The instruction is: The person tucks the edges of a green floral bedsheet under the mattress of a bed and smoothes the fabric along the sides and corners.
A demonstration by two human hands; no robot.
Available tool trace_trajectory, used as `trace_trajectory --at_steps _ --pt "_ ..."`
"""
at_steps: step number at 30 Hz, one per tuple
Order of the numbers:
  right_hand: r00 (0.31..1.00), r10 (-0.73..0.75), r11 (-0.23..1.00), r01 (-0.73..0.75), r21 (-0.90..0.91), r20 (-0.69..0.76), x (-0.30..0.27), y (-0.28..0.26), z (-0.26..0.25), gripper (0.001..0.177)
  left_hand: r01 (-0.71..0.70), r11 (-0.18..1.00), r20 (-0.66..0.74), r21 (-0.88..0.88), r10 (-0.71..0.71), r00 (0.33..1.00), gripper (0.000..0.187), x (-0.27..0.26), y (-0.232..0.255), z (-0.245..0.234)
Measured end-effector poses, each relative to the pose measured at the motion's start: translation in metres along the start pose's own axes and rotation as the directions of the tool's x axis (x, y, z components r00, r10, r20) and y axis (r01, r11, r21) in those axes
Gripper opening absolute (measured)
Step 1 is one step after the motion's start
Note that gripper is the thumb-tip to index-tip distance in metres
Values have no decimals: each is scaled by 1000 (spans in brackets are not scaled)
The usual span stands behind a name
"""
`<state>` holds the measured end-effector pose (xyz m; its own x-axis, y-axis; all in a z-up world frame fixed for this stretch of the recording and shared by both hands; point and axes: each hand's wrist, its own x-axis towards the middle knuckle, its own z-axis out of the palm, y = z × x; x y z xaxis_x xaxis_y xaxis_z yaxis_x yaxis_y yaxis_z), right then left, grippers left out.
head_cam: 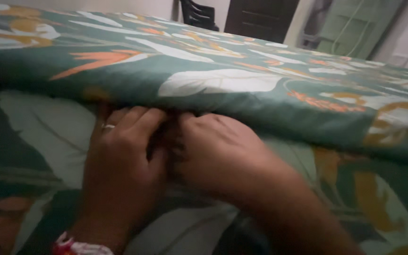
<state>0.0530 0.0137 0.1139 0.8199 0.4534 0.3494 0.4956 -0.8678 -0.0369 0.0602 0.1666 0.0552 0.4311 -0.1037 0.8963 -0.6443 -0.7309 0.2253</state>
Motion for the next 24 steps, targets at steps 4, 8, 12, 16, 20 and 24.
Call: trace_trajectory --at_steps 4,8,12,16,20,24 --pt "984 -127 992 128 4 -129 3 18 14 31 36 998 52 55 -39 998 28 -1 -6 8" --pt "974 -154 986 164 43 -166 4 31 25 28 -9 993 166 120 -11 986 38 5 -20 6" --pt "958 -197 971 220 95 -209 6 38 28 26 303 934 366 190 -353 861 34 20 -16 -4" --pt "948 -206 960 244 137 -243 5 40 29 23 459 768 419 447 -633 651 30 52 -2 -8" --pt "932 -245 941 295 165 -268 -1 33 27 21 444 734 434 513 -669 604 29 70 10 -17" --pt "927 -221 942 282 179 -302 4 37 27 18 440 751 387 493 -642 662 35 66 15 -8"
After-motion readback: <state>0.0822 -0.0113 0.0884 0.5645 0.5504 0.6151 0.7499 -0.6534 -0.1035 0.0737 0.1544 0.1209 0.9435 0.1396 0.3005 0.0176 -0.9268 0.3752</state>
